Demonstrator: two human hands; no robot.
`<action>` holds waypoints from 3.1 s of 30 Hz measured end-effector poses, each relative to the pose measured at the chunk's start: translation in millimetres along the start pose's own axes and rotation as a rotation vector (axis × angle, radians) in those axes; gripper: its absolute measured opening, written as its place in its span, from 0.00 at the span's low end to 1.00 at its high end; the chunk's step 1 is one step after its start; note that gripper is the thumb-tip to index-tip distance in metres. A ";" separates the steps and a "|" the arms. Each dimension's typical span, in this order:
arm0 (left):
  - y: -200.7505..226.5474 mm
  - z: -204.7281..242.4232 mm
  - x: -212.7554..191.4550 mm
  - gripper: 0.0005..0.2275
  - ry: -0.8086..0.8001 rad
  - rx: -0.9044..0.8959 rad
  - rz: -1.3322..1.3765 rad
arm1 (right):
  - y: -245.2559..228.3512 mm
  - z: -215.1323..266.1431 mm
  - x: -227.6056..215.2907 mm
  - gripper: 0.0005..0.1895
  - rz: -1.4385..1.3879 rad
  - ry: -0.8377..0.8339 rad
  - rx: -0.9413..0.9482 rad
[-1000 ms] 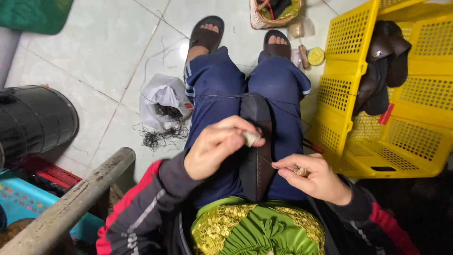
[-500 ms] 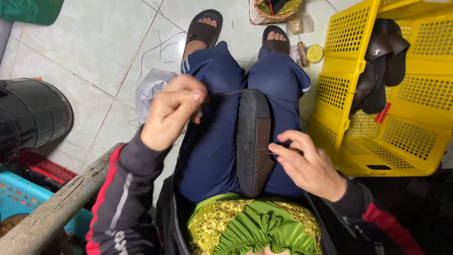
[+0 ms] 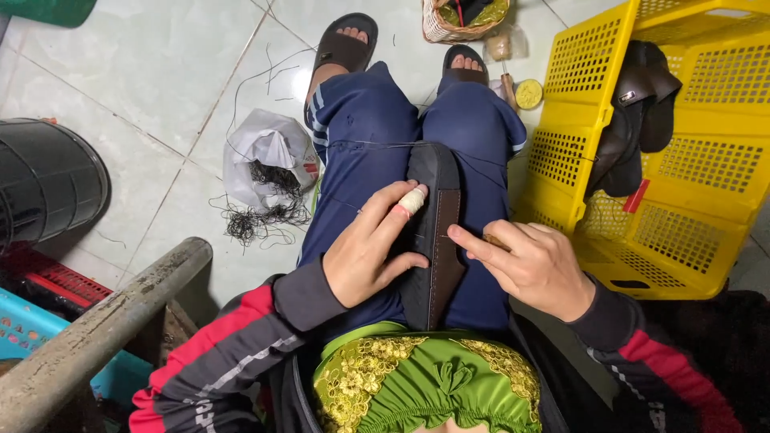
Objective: Hand-stitching a rubber sole onto a shoe upper using a needle and thread while sitting on the floor.
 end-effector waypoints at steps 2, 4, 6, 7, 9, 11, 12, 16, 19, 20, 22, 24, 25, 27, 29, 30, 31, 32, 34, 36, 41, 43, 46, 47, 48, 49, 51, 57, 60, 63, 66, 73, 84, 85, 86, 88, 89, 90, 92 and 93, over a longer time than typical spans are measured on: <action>-2.9 0.9 2.0 0.36 -0.004 -0.010 -0.002 | -3.8 -1.3 -3.3 0.20 0.007 -0.021 0.010; -6.0 -0.3 2.6 0.35 -0.003 -0.016 -0.007 | -5.6 -3.5 -7.4 0.21 0.019 -0.040 0.016; -9.0 -0.7 4.5 0.31 -0.028 -0.068 -0.012 | -7.4 -3.0 -10.8 0.23 0.195 -0.099 0.002; -9.7 -1.2 4.9 0.31 -0.026 -0.071 -0.009 | -8.0 -2.4 -11.2 0.23 0.195 -0.103 0.002; -12.1 -2.3 5.3 0.29 -0.027 -0.096 0.009 | -9.3 -2.2 -11.5 0.27 0.299 -0.149 -0.018; -20.3 -2.5 7.0 0.29 -0.005 -0.069 0.033 | -4.1 -4.6 5.2 0.25 0.195 -0.109 -0.048; -23.3 -1.7 8.0 0.29 0.012 -0.041 0.054 | -2.5 -5.0 12.7 0.23 0.089 -0.066 -0.074; -23.7 -1.6 4.1 0.28 0.049 -0.012 0.076 | -0.7 -6.7 27.9 0.20 -0.015 -0.032 -0.098; -18.9 0.3 3.3 0.26 0.057 0.018 0.082 | 1.5 0.6 30.8 0.18 -0.062 -0.033 -0.076; -17.1 2.1 3.3 0.25 0.051 0.020 0.065 | 2.8 5.6 33.5 0.19 -0.058 -0.031 -0.078; -12.6 5.7 2.9 0.25 0.060 0.014 0.046 | 3.1 12.4 35.0 0.21 -0.055 -0.042 -0.093; -8.5 8.3 -1.4 0.22 0.058 -0.015 -0.113 | 2.9 11.3 34.5 0.21 -0.009 0.007 -0.084; -6.1 9.9 -5.1 0.22 0.074 -0.020 -0.119 | 0.8 8.6 32.9 0.21 -0.007 0.000 -0.100; -2.0 11.0 -9.3 0.11 0.057 -0.053 -0.112 | -0.7 5.7 28.2 0.19 0.043 0.000 -0.020; 3.0 13.2 -8.9 0.08 0.092 -0.191 0.234 | -15.1 -8.2 14.5 0.17 0.064 -0.022 0.033; 4.6 14.8 -7.4 0.06 0.112 -0.327 0.580 | -22.2 -14.6 8.1 0.15 0.079 -0.038 0.093; 1.3 16.1 -1.9 0.06 0.114 -0.325 0.581 | -22.5 -14.3 9.6 0.15 0.081 -0.039 0.091; -1.9 17.1 4.6 0.03 0.111 -0.348 0.739 | -22.2 -13.9 10.6 0.14 0.088 -0.033 0.118; -10.7 15.3 12.1 0.03 0.106 -0.357 0.893 | -14.1 -5.0 20.4 0.13 0.102 -0.018 0.141; -21.4 11.6 13.7 0.03 0.145 -0.384 0.380 | 2.3 13.1 34.5 0.16 0.006 0.152 0.122; -23.9 17.8 30.1 0.17 -0.054 -0.553 0.388 | -12.5 0.8 9.5 0.17 0.021 0.131 0.044; -18.3 12.6 28.8 0.18 -0.062 -0.548 0.385 | -9.7 4.9 2.2 0.17 0.037 0.097 0.064; 2.6 -0.4 19.0 0.10 0.094 -0.265 -0.017 | 1.5 15.5 -14.2 0.26 0.192 -0.117 0.125; 9.5 -4.8 16.1 0.14 0.013 -0.190 -0.109 | 11.2 22.9 -22.5 0.27 0.287 -0.169 0.146; 15.9 -8.4 13.5 0.19 -0.069 -0.116 -0.199 | 20.7 30.6 -30.1 0.29 0.382 -0.221 0.168; 18.2 -8.5 17.5 0.19 -0.075 -0.120 -0.195 | 15.4 28.5 -34.1 0.29 0.377 -0.226 0.172; 23.1 -10.3 22.4 0.14 0.024 -0.009 -0.260 | 3.9 23.0 -40.4 0.29 0.164 -0.234 0.131; 21.4 -3.2 20.5 0.09 0.097 0.165 -0.352 | -1.0 6.4 -15.3 0.15 -0.135 0.058 0.001; 12.0 16.2 27.7 0.11 0.066 0.156 -0.266 | -1.2 -4.6 -8.0 0.12 -0.160 -0.064 0.047; 7.4 23.5 31.0 0.12 0.094 0.155 -0.219 | 1.2 17.1 -6.2 0.07 -0.929 0.031 0.282; 10.5 17.3 24.6 0.10 0.077 0.127 -0.139 | 47.9 69.1 -25.1 0.12 -2.546 0.276 0.525; 2.4 -4.6 -1.6 0.17 -0.087 -0.012 -0.366 | 16.7 35.5 -25.5 0.20 -1.115 0.562 0.550; -14.3 -3.7 -2.5 0.12 -0.229 -0.268 0.387 | -36.3 38.8 9.2 0.10 -0.647 0.257 0.674; -15.8 -4.4 -1.0 0.12 -0.227 -0.266 0.382 | -37.0 35.1 7.5 0.10 -0.648 0.259 0.669; -17.4 -5.3 -0.1 0.11 -0.170 -0.270 0.513 | -37.7 31.5 5.8 0.12 -0.687 0.277 0.650; -17.9 -7.6 3.3 0.10 -0.104 -0.280 0.635 | -34.2 30.3 5.6 0.14 -0.736 0.287 0.623; -18.3 -9.7 3.6 0.12 -0.069 -0.314 0.738 | -30.0 30.1 7.6 0.12 -0.767 0.293 0.594; -18.8 -12.2 3.9 0.13 -0.033 -0.346 0.842 | -25.5 29.5 9.5 0.11 -0.798 0.300 0.565; -18.0 -13.2 9.3 0.15 0.017 -0.368 0.904 | -22.1 24.4 10.8 0.11 -0.835 0.301 0.515; -18.7 -15.1 12.2 0.16 0.049 -0.377 0.988 | -21.9 22.4 11.1 0.10 -0.850 0.316 0.483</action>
Point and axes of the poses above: each hand's wrist, its own z-axis away from the middle knuckle, its own x-axis out of the palm, y = z × x, the point moved 2 cm from there along -z, towards the middle knuckle, and after that the axes turned 3 degrees about -z, right-handed, at the moved point
